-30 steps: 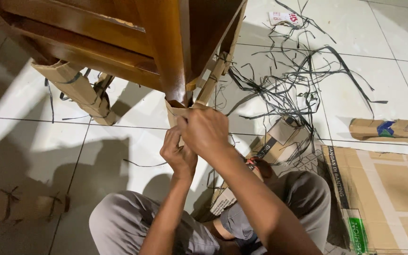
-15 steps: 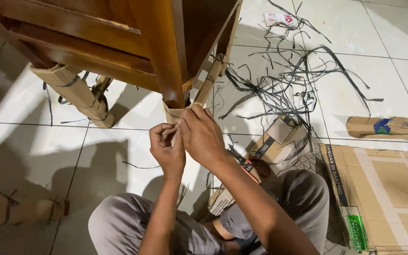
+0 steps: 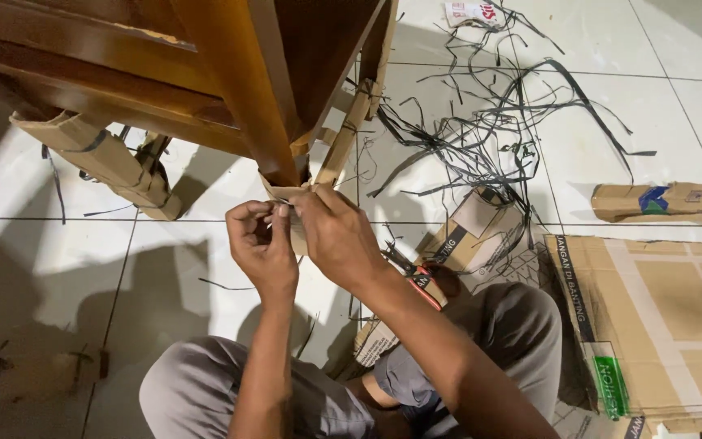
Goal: The person wraps the legs of a wooden chair with cardboard and secures it with black plastic ties and tape.
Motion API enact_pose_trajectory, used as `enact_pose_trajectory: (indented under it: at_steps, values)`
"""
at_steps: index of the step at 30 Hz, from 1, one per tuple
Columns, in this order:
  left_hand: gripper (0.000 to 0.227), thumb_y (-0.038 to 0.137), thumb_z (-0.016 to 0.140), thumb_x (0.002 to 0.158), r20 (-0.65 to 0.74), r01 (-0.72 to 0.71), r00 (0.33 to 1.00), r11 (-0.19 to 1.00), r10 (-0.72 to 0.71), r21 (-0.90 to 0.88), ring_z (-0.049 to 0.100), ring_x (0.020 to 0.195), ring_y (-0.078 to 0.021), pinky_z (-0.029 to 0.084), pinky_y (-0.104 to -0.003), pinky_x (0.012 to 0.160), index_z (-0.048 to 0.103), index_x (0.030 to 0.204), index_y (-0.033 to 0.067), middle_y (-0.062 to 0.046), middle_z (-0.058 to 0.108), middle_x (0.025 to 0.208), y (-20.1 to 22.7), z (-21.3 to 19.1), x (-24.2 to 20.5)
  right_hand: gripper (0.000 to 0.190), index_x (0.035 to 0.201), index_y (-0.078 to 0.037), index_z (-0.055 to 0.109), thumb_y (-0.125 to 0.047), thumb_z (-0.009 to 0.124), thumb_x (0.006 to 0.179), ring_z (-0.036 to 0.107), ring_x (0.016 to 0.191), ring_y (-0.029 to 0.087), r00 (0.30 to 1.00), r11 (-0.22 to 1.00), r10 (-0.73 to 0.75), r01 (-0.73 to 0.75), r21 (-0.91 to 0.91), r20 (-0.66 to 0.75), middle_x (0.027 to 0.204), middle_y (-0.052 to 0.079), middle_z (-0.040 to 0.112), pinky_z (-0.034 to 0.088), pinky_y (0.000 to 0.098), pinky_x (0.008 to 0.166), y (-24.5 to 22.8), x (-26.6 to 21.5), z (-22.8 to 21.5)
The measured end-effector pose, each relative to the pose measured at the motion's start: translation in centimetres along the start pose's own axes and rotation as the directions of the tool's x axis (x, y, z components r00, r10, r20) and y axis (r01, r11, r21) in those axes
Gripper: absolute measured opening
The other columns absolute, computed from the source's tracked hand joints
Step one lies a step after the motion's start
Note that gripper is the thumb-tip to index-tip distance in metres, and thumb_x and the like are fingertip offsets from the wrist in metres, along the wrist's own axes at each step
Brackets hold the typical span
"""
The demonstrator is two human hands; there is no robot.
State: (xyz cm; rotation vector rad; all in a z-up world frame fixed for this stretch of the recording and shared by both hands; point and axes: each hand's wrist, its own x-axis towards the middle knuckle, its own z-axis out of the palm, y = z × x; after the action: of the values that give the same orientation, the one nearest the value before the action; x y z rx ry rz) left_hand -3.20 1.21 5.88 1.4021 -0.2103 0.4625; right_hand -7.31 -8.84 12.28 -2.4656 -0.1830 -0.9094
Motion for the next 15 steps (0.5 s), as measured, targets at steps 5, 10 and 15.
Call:
enact_pose_trajectory:
  at_steps: [5, 10, 15]
  values:
    - [0.023, 0.004, 0.075, 0.096, -0.017, 0.088, 0.996, 0.991, -0.09, -0.097, 0.058, 0.083, -0.0088, 0.052, -0.027, 0.078, 0.053, 0.105, 0.0058, -0.005, 0.065, 0.086, -0.7, 0.3, 0.2, 0.01, 0.1, -0.005, 0.065, -0.008, 0.055, 0.101, 0.069, 0.077, 0.04, 1.0, 1.0, -0.012, 0.012, 0.005, 0.003, 0.085, 0.016, 0.062, 0.057, 0.0466, 0.059, 0.9, -0.4, 0.7]
    - [0.025, 0.008, 0.076, 0.095, -0.045, 0.176, 0.98, 0.951, -0.194, -0.255, 0.059, 0.08, -0.0068, 0.051, -0.024, 0.077, 0.053, 0.104, 0.0083, -0.001, 0.065, 0.084, -1.8, 1.0, 0.2, 0.009, 0.102, -0.005, 0.065, -0.006, 0.056, 0.1, 0.069, 0.078, 0.04, 0.997, 0.997, -0.075, 0.074, 0.024, 0.0, 0.084, 0.016, 0.061, 0.057, 0.046, 0.059, 1.0, -0.3, 0.5]
    - [0.025, 0.006, 0.077, 0.094, -0.061, 0.196, 0.973, 0.933, -0.224, -0.3, 0.061, 0.081, -0.0094, 0.051, -0.027, 0.079, 0.053, 0.099, 0.0081, -0.005, 0.068, 0.086, -1.6, 1.3, -0.2, 0.011, 0.096, -0.008, 0.069, -0.009, 0.059, 0.1, 0.069, 0.075, 0.031, 0.992, 0.993, -0.12, 0.119, -0.025, -0.046, 0.079, 0.008, 0.06, 0.058, 0.0378, 0.062, 2.2, -0.6, 0.8]
